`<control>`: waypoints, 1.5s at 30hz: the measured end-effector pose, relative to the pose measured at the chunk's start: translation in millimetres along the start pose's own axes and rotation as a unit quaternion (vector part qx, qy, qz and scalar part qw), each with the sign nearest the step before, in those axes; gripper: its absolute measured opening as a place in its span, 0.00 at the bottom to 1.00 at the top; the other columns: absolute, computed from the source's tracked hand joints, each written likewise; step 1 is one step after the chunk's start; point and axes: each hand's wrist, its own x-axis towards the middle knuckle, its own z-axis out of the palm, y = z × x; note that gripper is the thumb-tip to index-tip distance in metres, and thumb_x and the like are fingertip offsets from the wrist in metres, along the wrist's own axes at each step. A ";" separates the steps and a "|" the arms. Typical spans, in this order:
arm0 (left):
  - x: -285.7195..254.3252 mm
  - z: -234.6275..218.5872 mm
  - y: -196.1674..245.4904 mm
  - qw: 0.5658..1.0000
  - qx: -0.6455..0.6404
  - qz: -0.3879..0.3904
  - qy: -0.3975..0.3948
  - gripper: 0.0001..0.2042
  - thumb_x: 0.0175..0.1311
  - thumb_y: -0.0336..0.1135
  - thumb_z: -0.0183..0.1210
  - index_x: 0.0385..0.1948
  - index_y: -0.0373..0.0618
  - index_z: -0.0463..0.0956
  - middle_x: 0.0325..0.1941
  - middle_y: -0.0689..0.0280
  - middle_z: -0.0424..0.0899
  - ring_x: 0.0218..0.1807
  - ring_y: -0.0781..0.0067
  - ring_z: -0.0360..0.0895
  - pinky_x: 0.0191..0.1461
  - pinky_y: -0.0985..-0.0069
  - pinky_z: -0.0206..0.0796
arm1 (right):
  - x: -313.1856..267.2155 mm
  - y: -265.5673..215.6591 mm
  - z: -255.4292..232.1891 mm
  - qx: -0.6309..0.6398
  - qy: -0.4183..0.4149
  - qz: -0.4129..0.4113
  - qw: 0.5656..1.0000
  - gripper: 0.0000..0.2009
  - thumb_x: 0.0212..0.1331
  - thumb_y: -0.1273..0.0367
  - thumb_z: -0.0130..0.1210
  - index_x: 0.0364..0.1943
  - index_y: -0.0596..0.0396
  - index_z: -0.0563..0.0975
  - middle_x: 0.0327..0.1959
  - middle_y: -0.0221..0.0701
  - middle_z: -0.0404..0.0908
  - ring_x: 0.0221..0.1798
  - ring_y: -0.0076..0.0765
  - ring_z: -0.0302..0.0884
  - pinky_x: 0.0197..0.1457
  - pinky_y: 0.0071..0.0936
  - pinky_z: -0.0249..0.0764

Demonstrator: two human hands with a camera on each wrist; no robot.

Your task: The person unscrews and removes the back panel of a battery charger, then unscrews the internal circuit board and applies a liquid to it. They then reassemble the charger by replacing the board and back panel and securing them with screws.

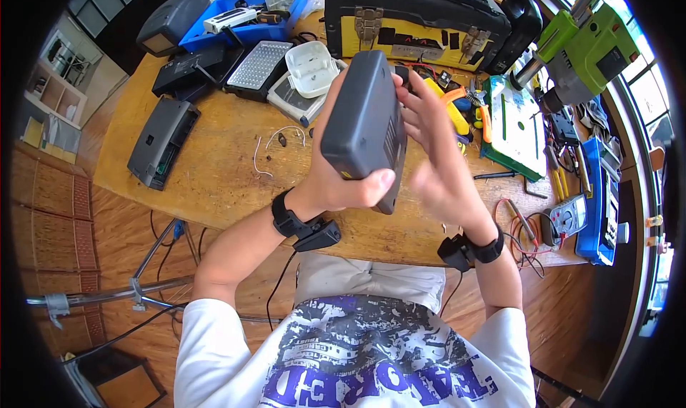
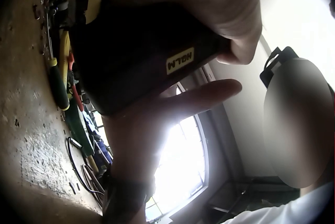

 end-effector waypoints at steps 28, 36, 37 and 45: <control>-5.4 46.5 14.1 0.949 0.297 -0.069 -0.079 0.18 0.68 0.47 0.74 0.35 0.37 0.88 0.19 0.69 0.82 0.21 0.82 0.74 0.25 0.76 0.62 | 3.9 43.1 -31.4 0.119 0.353 0.240 0.897 0.25 0.88 0.48 0.40 0.54 0.55 0.79 0.40 0.30 0.87 0.36 0.22 0.85 0.40 0.23 0.83; -4.3 36.7 5.3 0.946 0.307 -0.045 -0.100 0.19 0.72 0.46 0.66 0.24 0.40 0.83 0.14 0.63 0.77 0.17 0.68 0.75 0.24 0.69 0.63 | 1.4 49.4 -25.8 0.062 0.358 0.250 0.897 0.24 0.88 0.48 0.41 0.54 0.54 0.78 0.42 0.29 0.86 0.39 0.21 0.84 0.43 0.23 0.82; -4.4 35.0 4.4 0.944 0.310 -0.037 -0.110 0.18 0.74 0.44 0.66 0.25 0.39 0.83 0.14 0.66 0.75 0.17 0.76 0.70 0.24 0.73 0.59 | 1.1 47.7 -23.3 0.060 0.356 0.252 0.898 0.24 0.88 0.48 0.41 0.54 0.54 0.78 0.42 0.29 0.86 0.39 0.21 0.84 0.43 0.23 0.82; -3.0 30.2 2.1 0.935 0.344 0.002 -0.088 0.18 0.70 0.43 0.68 0.22 0.40 0.81 0.13 0.63 0.76 0.15 0.70 0.74 0.23 0.71 0.62 | 8.3 44.4 -24.5 -0.028 0.338 0.226 0.913 0.38 0.87 0.41 0.32 0.45 0.61 0.85 0.38 0.31 0.88 0.38 0.23 0.80 0.46 0.26 0.77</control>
